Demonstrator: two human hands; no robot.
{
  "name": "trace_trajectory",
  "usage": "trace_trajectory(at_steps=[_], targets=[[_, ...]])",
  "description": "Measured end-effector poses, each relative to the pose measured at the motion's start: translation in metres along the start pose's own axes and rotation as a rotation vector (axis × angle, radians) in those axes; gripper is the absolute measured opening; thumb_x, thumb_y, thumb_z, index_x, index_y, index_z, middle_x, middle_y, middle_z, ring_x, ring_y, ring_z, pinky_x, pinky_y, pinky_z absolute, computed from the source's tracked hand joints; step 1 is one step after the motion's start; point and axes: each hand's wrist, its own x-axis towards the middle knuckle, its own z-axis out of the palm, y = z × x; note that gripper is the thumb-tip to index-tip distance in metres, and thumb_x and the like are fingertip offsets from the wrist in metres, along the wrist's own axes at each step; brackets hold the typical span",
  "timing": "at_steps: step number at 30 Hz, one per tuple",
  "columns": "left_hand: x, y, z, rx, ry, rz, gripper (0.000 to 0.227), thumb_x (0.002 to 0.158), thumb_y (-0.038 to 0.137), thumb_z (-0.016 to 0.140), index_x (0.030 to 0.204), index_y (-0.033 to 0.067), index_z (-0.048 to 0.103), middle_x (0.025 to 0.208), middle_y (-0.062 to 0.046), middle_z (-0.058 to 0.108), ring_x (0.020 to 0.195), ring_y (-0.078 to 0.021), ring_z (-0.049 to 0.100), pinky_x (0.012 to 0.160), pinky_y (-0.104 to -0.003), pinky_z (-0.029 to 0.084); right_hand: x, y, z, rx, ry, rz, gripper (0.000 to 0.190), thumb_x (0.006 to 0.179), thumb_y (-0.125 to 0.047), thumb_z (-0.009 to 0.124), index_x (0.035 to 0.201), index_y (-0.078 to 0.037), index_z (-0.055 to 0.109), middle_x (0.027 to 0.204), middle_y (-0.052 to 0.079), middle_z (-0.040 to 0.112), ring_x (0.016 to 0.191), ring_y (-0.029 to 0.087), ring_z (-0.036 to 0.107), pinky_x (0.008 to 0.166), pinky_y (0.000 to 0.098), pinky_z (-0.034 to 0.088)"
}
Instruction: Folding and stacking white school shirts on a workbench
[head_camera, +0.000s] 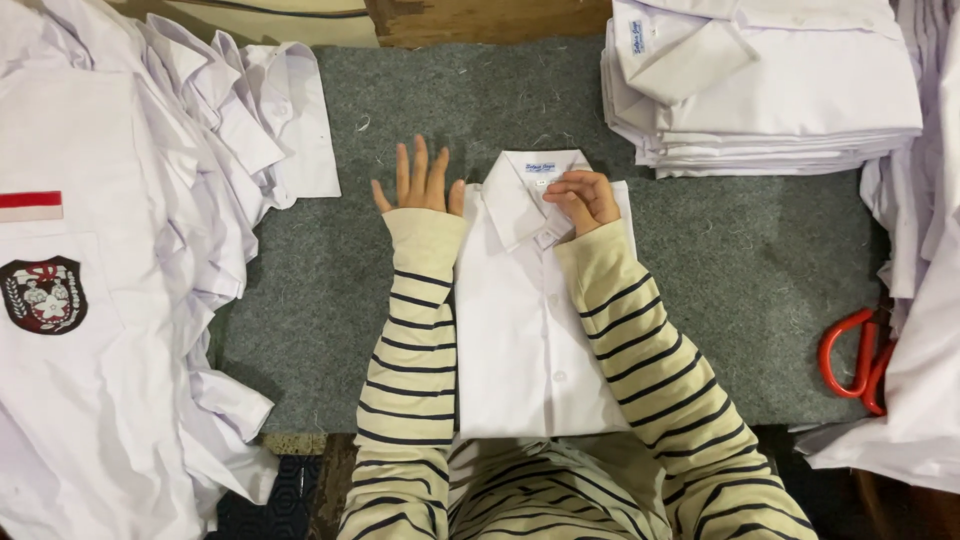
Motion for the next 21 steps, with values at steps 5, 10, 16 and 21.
trace_trajectory(at_steps=[5,10,16,21], targets=[[-0.001,-0.02,0.034,-0.185,0.021,0.104,0.021,0.099,0.045,0.056,0.116,0.0411,0.067,0.138,0.018,0.057,0.138,-0.0179,0.045,0.111,-0.059,0.03,-0.021,-0.069,0.036,-0.607,-0.174,-0.231,0.025,0.099,-0.003,0.061,0.121,-0.011,0.069,0.119,0.015,0.07,0.113,0.035,0.068,0.095,0.0434,0.055],[-0.007,-0.004,-0.001,0.053,-0.127,0.034,0.021,0.086,0.04,0.069,0.105,0.0423,0.074,0.157,0.013,0.047,0.152,-0.0305,0.028,0.112,-0.077,0.003,-0.019,-0.057,0.031,-0.798,-0.376,-0.43,0.028,0.097,-0.006,0.066,0.124,-0.011,0.071,0.137,0.014,0.062,0.129,0.037,0.058,0.106,0.0464,0.049],[0.003,-0.007,-0.015,0.015,-0.054,-0.018,0.051,0.091,0.023,0.075,0.14,0.0253,0.061,0.168,-0.005,0.025,0.155,-0.0375,0.013,0.115,-0.075,0.008,-0.017,-0.057,0.032,-0.825,-0.399,-0.449,0.027,0.097,-0.008,0.067,0.124,-0.009,0.07,0.136,0.015,0.063,0.129,0.04,0.058,0.106,0.0493,0.049],[-0.008,-0.008,-0.015,-0.035,-0.271,0.014,0.032,0.099,0.042,0.059,0.131,0.0388,0.058,0.14,0.012,0.04,0.134,-0.0177,0.035,0.111,-0.064,0.018,-0.015,-0.046,0.029,-0.783,-0.369,-0.501,0.025,0.096,-0.01,0.07,0.121,-0.011,0.072,0.132,0.013,0.066,0.127,0.037,0.06,0.106,0.0466,0.05]])
